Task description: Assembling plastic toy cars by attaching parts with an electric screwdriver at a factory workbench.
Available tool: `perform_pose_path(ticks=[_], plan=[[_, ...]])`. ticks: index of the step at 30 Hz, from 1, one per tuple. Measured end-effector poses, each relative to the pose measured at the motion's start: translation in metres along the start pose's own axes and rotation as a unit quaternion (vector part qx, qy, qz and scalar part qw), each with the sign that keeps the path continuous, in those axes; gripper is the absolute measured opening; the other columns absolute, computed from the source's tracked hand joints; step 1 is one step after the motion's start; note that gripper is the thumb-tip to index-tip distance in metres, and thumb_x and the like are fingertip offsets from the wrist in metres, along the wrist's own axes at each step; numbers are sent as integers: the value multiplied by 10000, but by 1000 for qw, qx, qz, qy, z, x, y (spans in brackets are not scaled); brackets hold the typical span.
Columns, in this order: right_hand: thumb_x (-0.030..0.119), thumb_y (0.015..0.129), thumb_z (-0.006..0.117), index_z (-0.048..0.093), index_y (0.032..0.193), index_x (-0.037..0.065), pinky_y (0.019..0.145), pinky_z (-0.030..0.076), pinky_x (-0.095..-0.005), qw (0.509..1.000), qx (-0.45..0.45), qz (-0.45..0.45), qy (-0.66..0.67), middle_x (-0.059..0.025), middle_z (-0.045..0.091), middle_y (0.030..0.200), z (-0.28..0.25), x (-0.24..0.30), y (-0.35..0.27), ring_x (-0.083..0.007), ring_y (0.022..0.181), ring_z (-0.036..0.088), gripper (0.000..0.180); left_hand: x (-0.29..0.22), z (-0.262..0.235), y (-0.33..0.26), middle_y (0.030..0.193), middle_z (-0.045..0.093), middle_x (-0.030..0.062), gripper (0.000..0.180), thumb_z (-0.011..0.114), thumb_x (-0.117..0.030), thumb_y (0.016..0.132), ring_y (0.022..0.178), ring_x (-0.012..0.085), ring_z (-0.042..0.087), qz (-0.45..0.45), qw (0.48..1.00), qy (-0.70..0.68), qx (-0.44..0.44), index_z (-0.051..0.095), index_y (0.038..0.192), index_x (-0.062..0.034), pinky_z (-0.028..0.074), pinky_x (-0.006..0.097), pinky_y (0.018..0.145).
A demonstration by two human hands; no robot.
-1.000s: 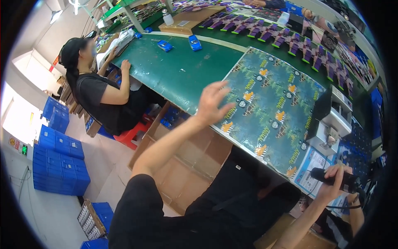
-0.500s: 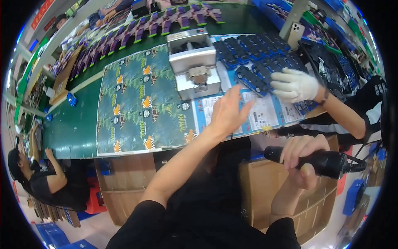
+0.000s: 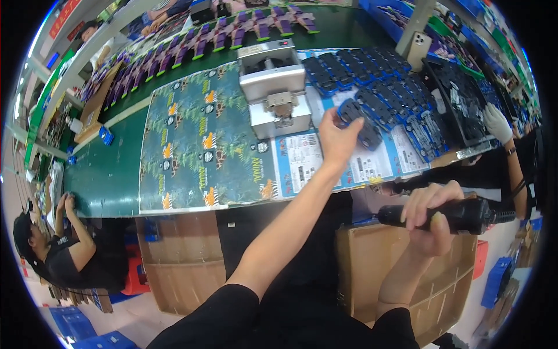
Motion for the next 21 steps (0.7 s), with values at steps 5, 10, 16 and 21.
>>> perform_pose_path(ticks=[5, 10, 16, 21], plan=[[226, 904, 631, 459, 951, 34, 497, 428, -283, 1000, -9, -11, 7, -65, 493, 669, 6, 0, 7, -145, 512, 480, 262, -35, -35, -41, 1009, 665, 75, 384, 701, -22, 861, 923, 129, 630, -23, 971, -238, 28, 537, 1204, 34, 508, 272, 811], [305, 981, 544, 491, 989, 38, 587, 376, -289, 993, 22, -99, 58, -44, 482, 720, 27, -4, 44, -129, 569, 456, 273, -82, -154, -85, 1066, 648, 56, 300, 656, -143, 944, 987, 138, 627, -78, 950, -290, -80, 578, 1205, -18, 515, 296, 895], [232, 975, 511, 557, 922, 58, 653, 398, -342, 992, 1, -96, 81, -53, 503, 725, 113, -91, 119, -181, 641, 496, 187, -76, -235, -85, 1220, 628, 170, 386, 481, -340, 1031, 1136, 323, 621, -191, 853, -483, -53, 546, 1252, -31, 551, 463, 932], [101, 913, 633, 632, 927, -13, 567, 497, -321, 984, -22, -141, -108, -73, 571, 638, 143, -134, 138, -179, 518, 572, 115, -60, -251, -86, 1263, 618, 201, 334, 547, -205, 995, 1069, 328, 667, -173, 905, -389, -17, 552, 1259, 0, 598, 426, 836]])
Point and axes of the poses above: each hand's wrist, its own y-axis towards the middle knuckle, its own z-axis out of the palm, x = y × z, the point moved 1 cm from there along y, towards the middle knuckle
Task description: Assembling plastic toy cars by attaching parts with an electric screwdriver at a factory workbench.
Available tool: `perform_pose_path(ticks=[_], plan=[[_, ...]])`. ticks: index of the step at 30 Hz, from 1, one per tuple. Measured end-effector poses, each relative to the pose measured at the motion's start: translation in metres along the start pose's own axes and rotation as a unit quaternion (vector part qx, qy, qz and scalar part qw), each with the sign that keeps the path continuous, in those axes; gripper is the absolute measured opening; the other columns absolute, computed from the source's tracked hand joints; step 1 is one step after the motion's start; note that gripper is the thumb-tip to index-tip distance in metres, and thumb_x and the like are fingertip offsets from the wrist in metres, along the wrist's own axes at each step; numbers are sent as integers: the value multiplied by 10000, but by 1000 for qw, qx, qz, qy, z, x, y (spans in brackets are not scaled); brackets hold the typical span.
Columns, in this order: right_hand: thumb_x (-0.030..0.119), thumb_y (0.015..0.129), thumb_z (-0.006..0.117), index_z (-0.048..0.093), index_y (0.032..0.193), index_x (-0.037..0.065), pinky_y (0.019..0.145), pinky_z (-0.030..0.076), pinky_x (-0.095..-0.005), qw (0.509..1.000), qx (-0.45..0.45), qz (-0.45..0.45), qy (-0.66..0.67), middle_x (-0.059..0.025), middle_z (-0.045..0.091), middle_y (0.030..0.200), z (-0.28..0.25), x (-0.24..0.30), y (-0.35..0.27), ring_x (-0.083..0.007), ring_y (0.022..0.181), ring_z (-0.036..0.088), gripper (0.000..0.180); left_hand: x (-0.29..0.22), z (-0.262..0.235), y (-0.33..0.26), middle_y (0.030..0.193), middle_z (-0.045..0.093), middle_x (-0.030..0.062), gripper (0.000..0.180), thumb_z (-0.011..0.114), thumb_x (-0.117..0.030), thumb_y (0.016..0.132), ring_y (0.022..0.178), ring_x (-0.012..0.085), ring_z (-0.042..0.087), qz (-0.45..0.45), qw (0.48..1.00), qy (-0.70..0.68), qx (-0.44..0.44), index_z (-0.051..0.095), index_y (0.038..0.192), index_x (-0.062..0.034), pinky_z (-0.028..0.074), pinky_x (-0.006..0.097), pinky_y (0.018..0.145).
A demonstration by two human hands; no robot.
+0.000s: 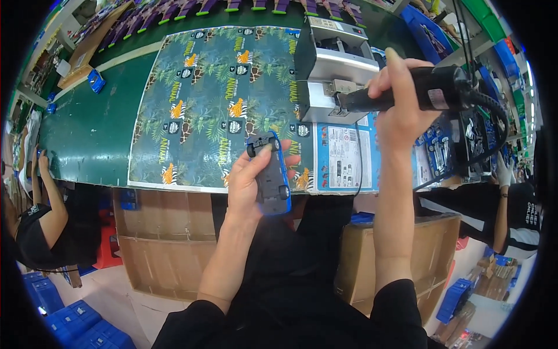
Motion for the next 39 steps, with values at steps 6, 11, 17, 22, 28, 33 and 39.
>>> perform_pose_path(ticks=[6, 11, 17, 22, 28, 33, 39], plan=[[57, 867, 671, 683, 903, -40, 520, 477, -289, 997, 67, 12, -36, -75, 572, 611, 15, -3, 12, -167, 493, 569, 104, -4, 5, 8, 1124, 676, 182, 324, 685, -63, 875, 902, 240, 707, 12, 999, 40, -6, 589, 1176, 11, 622, 345, 725], [70, 836, 698, 632, 820, -5, 489, 443, -297, 996, 46, 71, -12, -69, 546, 586, 14, 2, 19, -172, 459, 525, 101, 0, 9, 8, 1117, 685, 160, 301, 684, -46, 866, 895, 209, 703, 7, 997, 75, 6, 602, 1150, 12, 613, 329, 721], [146, 913, 599, 559, 889, 19, 517, 417, -297, 963, 32, 207, 169, -54, 517, 626, -18, 22, -8, -156, 493, 505, 136, 9, 11, 7, 1035, 704, 100, 274, 702, -49, 862, 844, 161, 695, 16, 988, 153, 26, 643, 1124, 7, 577, 305, 742], [185, 948, 462, 498, 986, 38, 572, 450, -344, 954, 89, 75, 278, -85, 508, 698, 6, 62, -37, -177, 546, 499, 156, 18, 9, 4, 966, 711, 78, 263, 701, -39, 864, 823, 124, 680, 90, 971, 220, 30, 653, 1117, 13, 556, 287, 761], [121, 920, 491, 489, 996, 31, 592, 488, -357, 956, 109, 51, 266, -98, 528, 711, 15, 55, -54, -194, 557, 522, 118, 21, 14, 4, 914, 706, 37, 234, 702, -41, 851, 800, 62, 627, 93, 967, 234, 31, 662, 1073, 20, 522, 249, 725], [79, 905, 567, 467, 940, 45, 593, 491, -354, 958, 96, 80, 258, -103, 534, 705, 26, 52, -62, -195, 553, 521, 111, 21, 13, 1, 924, 702, 33, 276, 714, -38, 838, 814, 61, 622, 109, 961, 253, 19, 658, 1103, 14, 518, 248, 734], [80, 864, 629, 451, 937, 51, 559, 461, -335, 947, 104, 101, 286, -99, 531, 691, 26, 44, -75, -183, 548, 508, 195, 21, 16, 0, 930, 692, 17, 332, 726, -26, 813, 824, 57, 607, 129, 942, 309, 7, 646, 1133, 7, 505, 240, 752]])
Point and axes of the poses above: each hand's wrist, its own y-axis towards the middle knuckle, its own z-axis out of the palm, x = y × z, the point moved 1 cm from there along y, towards the middle knuckle
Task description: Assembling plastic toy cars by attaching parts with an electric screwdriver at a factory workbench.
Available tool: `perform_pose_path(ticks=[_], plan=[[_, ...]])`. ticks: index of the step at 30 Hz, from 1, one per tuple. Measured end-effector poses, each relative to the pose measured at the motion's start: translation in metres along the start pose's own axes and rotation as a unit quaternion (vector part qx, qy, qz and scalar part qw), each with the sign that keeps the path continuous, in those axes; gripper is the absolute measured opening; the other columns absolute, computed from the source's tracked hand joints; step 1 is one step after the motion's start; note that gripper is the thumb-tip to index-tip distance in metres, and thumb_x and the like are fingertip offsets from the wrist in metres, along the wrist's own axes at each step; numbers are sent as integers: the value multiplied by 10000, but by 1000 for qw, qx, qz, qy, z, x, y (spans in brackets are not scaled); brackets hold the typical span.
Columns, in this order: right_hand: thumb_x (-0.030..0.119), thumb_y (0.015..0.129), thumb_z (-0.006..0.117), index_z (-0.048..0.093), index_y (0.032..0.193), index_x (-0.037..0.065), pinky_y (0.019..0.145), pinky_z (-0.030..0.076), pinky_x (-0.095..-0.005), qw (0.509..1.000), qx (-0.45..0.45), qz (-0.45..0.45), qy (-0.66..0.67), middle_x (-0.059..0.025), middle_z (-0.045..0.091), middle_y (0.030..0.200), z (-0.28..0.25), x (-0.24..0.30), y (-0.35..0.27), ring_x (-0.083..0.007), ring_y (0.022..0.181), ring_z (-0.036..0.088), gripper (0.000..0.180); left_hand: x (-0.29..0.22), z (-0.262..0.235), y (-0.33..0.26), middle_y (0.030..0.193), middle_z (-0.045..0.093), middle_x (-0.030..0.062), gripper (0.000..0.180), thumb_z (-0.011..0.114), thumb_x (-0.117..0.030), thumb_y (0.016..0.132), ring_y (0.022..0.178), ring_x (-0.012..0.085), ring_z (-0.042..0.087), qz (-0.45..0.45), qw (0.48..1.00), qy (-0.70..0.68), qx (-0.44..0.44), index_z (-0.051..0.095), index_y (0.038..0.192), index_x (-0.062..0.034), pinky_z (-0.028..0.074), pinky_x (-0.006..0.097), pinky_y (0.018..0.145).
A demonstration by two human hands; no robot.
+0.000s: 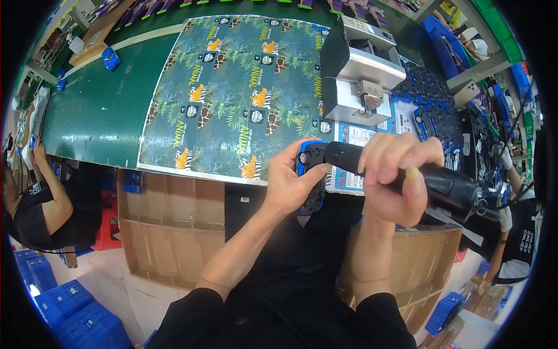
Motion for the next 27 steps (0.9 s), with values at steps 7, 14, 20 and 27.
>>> perform_pose_path(ticks=[7, 14, 20, 27], plan=[[116, 850, 654, 459, 925, 67, 580, 472, -344, 1000, 10, -4, -3, -79, 547, 701, -4, 1, -5, -187, 567, 533, 214, 5, -1, -1, 948, 690, 25, 340, 720, -11, 803, 840, 63, 602, -2, 1000, -11, 3, 644, 1133, 9, 500, 243, 765], [129, 854, 663, 475, 943, 62, 589, 474, -351, 1000, 9, -15, 3, -82, 553, 710, -5, 7, -8, -193, 577, 540, 218, 3, 1, -3, 947, 691, 26, 342, 726, -3, 794, 842, 66, 606, 11, 1000, -14, 4, 651, 1128, 12, 500, 242, 770], [148, 923, 587, 492, 977, 45, 590, 481, -370, 997, 21, -70, 21, -93, 539, 715, -5, 16, 10, -208, 572, 536, 150, -13, 0, 8, 932, 692, 55, 309, 714, 22, 801, 852, 114, 645, 19, 997, -77, -10, 660, 1105, -9, 523, 268, 772], [42, 876, 662, 610, 888, -12, 538, 481, -309, 986, -106, -88, -92, -81, 574, 631, -42, 26, 69, -171, 503, 560, 75, -11, -28, 36, 1156, 645, 150, 426, 677, 10, 832, 1018, 256, 664, -85, 936, -336, -53, 509, 1220, -41, 589, 458, 853]])
Point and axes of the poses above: each hand's wrist, its own y-axis towards the middle knuckle, its own z-axis out of the palm, x = y × z, the point moved 1 cm from there along y, towards the middle knuckle
